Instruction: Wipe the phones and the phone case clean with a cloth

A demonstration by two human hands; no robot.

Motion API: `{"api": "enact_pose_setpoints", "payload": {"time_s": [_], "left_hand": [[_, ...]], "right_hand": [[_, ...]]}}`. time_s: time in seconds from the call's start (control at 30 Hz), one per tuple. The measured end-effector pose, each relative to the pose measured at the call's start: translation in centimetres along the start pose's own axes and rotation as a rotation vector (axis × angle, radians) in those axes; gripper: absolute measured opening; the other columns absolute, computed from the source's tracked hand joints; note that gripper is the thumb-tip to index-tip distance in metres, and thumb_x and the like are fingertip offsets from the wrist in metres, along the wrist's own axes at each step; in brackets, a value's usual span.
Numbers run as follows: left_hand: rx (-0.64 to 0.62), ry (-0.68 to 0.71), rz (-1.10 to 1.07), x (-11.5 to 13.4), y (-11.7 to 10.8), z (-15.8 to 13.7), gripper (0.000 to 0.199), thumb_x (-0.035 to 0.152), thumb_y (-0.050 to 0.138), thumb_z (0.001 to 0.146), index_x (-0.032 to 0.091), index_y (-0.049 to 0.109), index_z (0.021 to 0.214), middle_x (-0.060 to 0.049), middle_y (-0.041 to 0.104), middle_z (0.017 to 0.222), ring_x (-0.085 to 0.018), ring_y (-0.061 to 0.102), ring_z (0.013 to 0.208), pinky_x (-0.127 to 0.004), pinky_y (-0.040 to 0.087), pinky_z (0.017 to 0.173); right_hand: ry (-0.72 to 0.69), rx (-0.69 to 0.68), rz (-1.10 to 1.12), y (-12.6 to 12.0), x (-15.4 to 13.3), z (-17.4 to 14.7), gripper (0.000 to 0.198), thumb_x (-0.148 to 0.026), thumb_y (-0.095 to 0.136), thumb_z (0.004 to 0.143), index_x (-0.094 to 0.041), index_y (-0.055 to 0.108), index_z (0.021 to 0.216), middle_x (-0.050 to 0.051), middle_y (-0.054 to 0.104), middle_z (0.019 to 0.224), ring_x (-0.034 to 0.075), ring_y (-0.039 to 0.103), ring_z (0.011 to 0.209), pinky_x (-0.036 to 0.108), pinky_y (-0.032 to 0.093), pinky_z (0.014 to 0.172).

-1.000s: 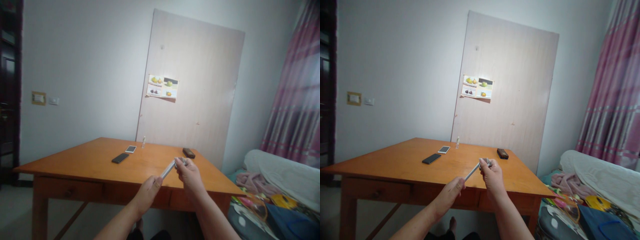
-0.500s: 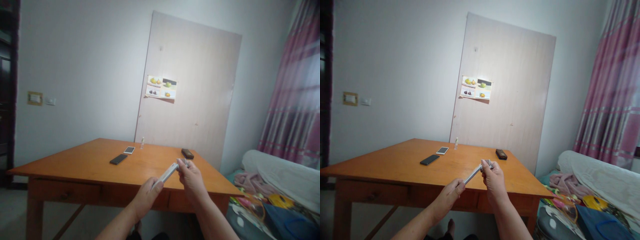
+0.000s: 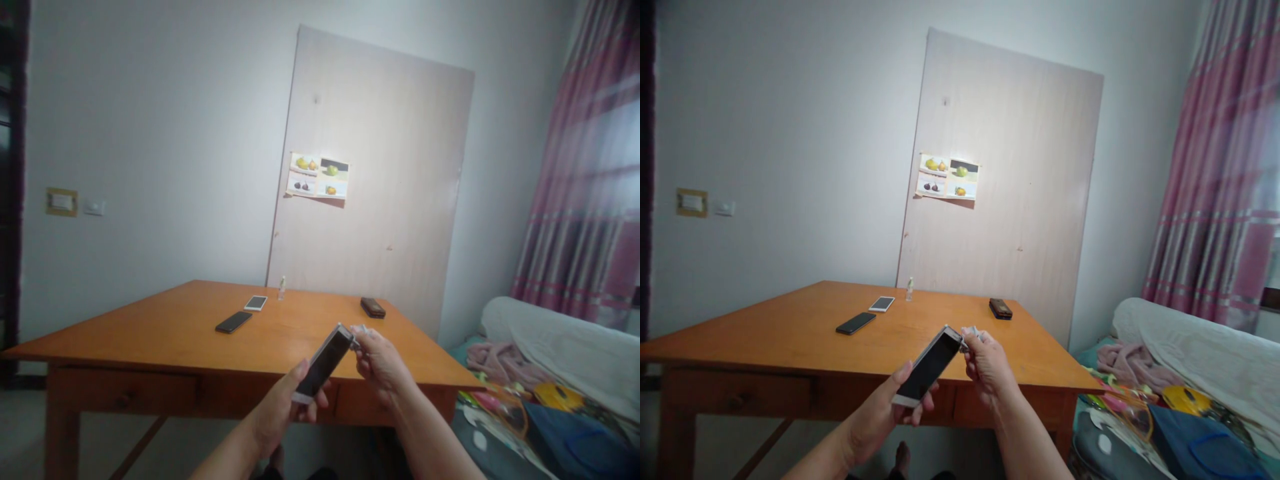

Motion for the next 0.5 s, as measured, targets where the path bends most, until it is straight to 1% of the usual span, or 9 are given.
{"api": "enact_pose_setpoints", "payload": {"time_s": [0.07,0.17,0.27,0.4,0.5], "left_hand": [[-0.064,-0.009,-0.135,0.2,0.4,0.1,0.076,0.075,0.033,0.090,0.009,0.068,0.106,-0.012,0.069,0.082,-0.013,0.054,0.057,-0.026,0.038,0.058],[-0.157,-0.058,-0.339,0.6,0.9,0.3,0.082,0.076,0.030,0.090,0.005,0.069,0.104,-0.015,0.070,0.080,-0.015,0.058,0.056,-0.027,0.038,0.055],[-0.216,-0.106,-0.500,0.7,1.3,0.5,0.077,0.073,0.031,0.091,0.007,0.068,0.106,-0.015,0.071,0.078,-0.018,0.062,0.055,-0.027,0.039,0.054],[-0.298,-0.083,-0.631,0.7,1.4,0.6,0.067,0.068,0.031,0.095,0.012,0.066,0.109,-0.013,0.072,0.077,-0.019,0.064,0.053,-0.027,0.039,0.054],[-0.360,-0.063,-0.697,0.8,1.6,0.4,0.067,0.066,0.030,0.096,0.011,0.066,0.109,-0.013,0.071,0.076,-0.018,0.062,0.049,-0.027,0.038,0.052]], "right_hand": [[-0.004,-0.013,0.042,0.0,-0.2,0.2,0.043,-0.048,0.081,0.071,-0.021,0.049,0.075,-0.008,0.046,0.057,0.003,0.027,0.040,0.015,0.017,0.036],[-0.023,-0.087,0.169,0.4,-0.6,0.1,0.042,-0.045,0.083,0.071,-0.020,0.050,0.076,-0.006,0.048,0.063,0.003,0.030,0.045,0.015,0.020,0.038],[-0.032,-0.194,0.267,1.1,-0.3,-0.7,0.039,-0.041,0.084,0.072,-0.020,0.052,0.079,-0.006,0.047,0.067,0.004,0.032,0.050,0.014,0.025,0.042],[0.013,-0.294,0.236,1.8,1.4,-2.3,0.037,-0.038,0.086,0.072,-0.019,0.056,0.082,-0.005,0.049,0.069,0.005,0.037,0.055,0.015,0.027,0.046],[0.011,-0.375,0.172,2.0,2.0,-3.0,0.036,-0.039,0.085,0.072,-0.018,0.057,0.083,-0.002,0.054,0.073,0.007,0.042,0.058,0.018,0.027,0.048]]}}
Point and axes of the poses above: each hand's wrist, its own z-axis towards the middle knuckle, its own y-axis out of the palm, x = y × z, the point moved 1 cm from there along z, towards the middle knuckle
